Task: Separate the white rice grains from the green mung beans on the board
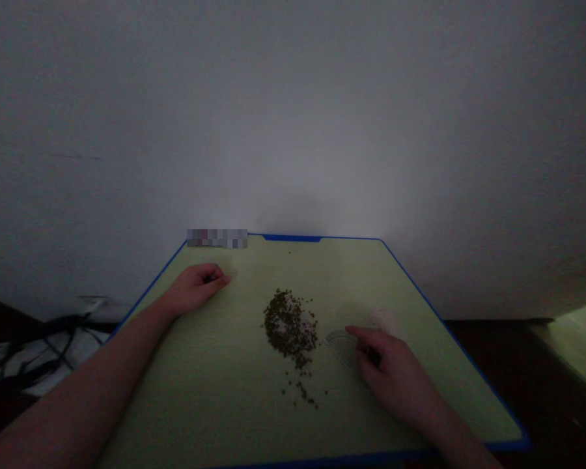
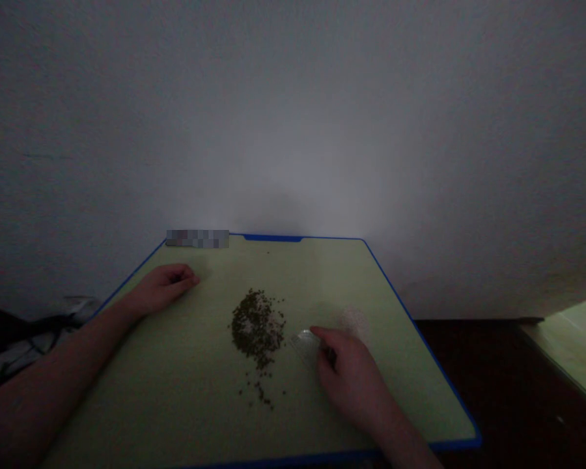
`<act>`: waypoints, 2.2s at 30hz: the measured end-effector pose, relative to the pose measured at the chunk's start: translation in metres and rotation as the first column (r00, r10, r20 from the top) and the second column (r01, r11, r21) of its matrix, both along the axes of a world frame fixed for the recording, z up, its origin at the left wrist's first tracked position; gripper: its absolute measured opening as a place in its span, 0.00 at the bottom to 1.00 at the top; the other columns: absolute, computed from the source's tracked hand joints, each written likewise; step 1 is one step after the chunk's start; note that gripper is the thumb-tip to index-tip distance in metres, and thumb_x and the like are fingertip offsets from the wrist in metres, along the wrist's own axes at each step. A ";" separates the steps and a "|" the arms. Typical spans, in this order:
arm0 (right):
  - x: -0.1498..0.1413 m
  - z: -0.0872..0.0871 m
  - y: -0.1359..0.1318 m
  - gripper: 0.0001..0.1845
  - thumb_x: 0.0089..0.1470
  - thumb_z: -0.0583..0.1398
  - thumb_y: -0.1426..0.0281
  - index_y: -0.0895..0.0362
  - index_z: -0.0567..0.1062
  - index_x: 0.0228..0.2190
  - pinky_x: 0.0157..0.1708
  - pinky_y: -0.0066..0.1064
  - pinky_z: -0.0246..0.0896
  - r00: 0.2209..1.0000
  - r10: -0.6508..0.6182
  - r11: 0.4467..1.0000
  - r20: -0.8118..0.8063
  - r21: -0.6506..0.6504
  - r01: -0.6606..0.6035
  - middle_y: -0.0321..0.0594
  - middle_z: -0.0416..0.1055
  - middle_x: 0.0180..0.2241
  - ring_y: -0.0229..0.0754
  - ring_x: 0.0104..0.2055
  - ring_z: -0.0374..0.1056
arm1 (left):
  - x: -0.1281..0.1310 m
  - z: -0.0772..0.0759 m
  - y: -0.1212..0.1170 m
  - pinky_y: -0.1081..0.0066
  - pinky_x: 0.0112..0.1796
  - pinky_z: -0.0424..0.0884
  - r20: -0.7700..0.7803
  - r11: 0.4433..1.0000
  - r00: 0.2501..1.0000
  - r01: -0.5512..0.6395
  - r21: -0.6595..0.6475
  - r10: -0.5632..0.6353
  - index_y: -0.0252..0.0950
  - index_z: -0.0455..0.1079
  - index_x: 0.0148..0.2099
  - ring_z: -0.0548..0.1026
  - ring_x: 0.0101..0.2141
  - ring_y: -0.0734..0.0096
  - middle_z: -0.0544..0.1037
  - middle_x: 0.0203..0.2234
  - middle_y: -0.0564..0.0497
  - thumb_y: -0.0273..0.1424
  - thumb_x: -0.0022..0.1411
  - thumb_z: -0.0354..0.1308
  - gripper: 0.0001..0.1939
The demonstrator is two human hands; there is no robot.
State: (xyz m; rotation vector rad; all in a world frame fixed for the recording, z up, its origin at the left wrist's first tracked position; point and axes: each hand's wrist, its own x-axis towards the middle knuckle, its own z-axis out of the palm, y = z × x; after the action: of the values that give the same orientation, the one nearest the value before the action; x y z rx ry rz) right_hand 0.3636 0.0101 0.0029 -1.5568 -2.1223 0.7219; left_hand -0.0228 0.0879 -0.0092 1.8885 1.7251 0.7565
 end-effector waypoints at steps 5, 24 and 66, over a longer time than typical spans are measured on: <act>-0.004 0.000 0.001 0.21 0.52 0.52 0.72 0.57 0.72 0.47 0.41 0.37 0.63 0.999 0.031 0.999 0.006 0.007 -0.031 0.44 0.74 0.42 0.44 0.39 0.69 | 0.001 0.001 0.000 0.75 0.23 0.57 0.002 1.000 1.000 -0.002 0.004 0.002 0.35 0.63 0.24 0.60 0.21 0.76 0.61 0.17 0.57 0.42 0.53 0.51 0.16; -0.003 -0.001 0.002 0.21 0.53 0.51 0.70 0.57 0.71 0.48 0.37 0.37 0.64 1.000 0.024 0.999 -0.015 -0.023 -0.024 0.44 0.74 0.38 0.43 0.35 0.69 | -0.004 -0.002 0.003 0.74 0.24 0.58 0.006 1.000 1.000 0.010 0.017 -0.010 0.35 0.63 0.24 0.61 0.22 0.75 0.61 0.17 0.57 0.42 0.54 0.51 0.16; 0.005 -0.002 0.001 0.21 0.51 0.52 0.72 0.56 0.72 0.47 0.38 0.36 0.64 1.000 -0.009 1.000 -0.022 0.028 0.009 0.44 0.75 0.39 0.44 0.36 0.70 | 0.005 0.004 0.000 0.75 0.23 0.58 -0.012 0.999 0.999 -0.031 -0.025 0.031 0.35 0.64 0.24 0.61 0.21 0.75 0.62 0.17 0.57 0.44 0.53 0.51 0.17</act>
State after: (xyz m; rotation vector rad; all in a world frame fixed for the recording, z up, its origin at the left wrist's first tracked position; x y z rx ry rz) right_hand 0.3690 0.0113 0.0007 -1.5358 -2.0992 0.6996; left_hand -0.0176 0.0875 -0.0051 1.8571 1.7664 0.7335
